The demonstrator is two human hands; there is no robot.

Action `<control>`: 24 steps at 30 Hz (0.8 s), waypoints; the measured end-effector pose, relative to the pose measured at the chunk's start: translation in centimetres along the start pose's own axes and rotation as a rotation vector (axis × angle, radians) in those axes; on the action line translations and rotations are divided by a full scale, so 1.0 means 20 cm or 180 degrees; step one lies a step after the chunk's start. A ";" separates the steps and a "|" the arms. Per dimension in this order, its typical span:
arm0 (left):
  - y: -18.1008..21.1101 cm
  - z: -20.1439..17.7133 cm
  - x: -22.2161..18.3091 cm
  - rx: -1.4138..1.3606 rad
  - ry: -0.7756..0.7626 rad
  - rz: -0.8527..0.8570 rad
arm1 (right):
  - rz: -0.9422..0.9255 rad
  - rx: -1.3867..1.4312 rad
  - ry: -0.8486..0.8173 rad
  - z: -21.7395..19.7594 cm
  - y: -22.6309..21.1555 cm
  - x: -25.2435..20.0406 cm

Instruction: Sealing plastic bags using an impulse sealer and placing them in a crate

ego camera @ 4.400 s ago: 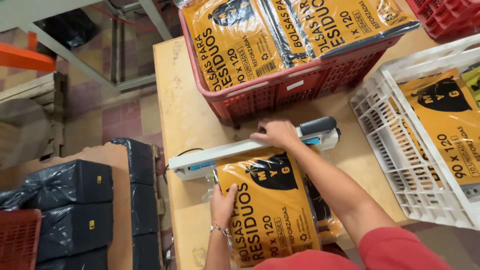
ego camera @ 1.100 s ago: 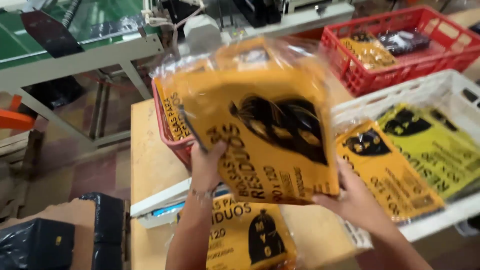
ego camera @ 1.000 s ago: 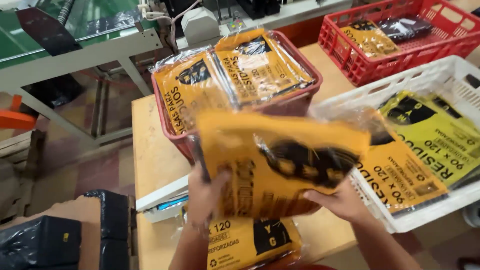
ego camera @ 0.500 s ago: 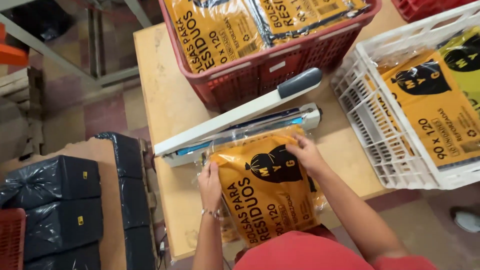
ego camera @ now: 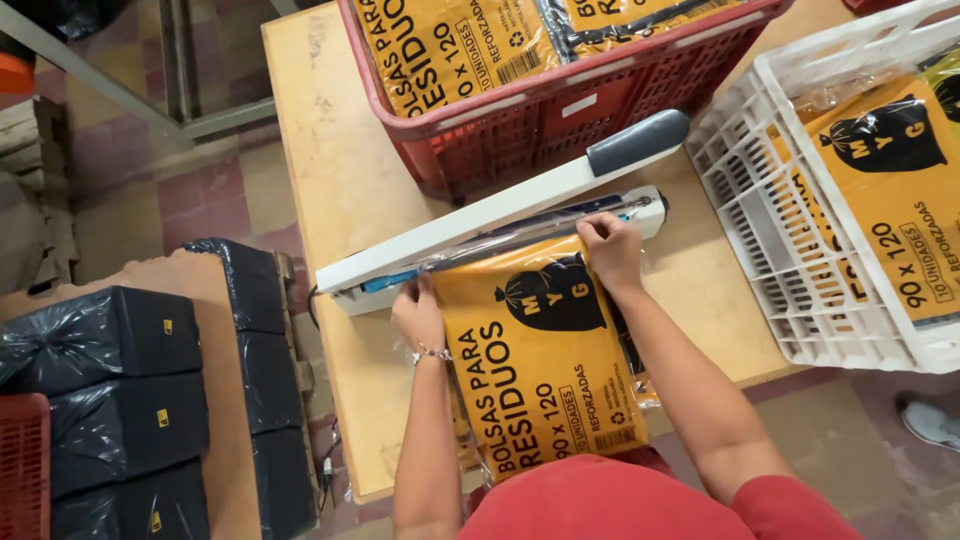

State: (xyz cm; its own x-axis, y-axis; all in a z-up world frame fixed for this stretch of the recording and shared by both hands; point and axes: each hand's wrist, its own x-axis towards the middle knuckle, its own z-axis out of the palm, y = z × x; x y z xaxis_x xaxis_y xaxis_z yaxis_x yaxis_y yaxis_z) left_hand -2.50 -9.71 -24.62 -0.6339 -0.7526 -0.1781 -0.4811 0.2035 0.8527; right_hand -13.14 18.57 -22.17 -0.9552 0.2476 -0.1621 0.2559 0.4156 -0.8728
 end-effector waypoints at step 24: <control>-0.18 0.04 0.04 -0.0371 0.0360 0.0506 | -0.1756 -0.0458 0.0416 0.09 0.03 -0.06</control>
State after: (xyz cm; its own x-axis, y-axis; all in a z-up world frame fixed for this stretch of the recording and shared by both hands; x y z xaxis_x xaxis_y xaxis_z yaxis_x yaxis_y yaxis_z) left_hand -1.69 -10.64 -28.23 -0.6212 -0.7835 0.0138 -0.3031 0.2564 0.9178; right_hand -12.17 17.01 -23.23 -0.9289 0.0630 0.3648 -0.2478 0.6263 -0.7391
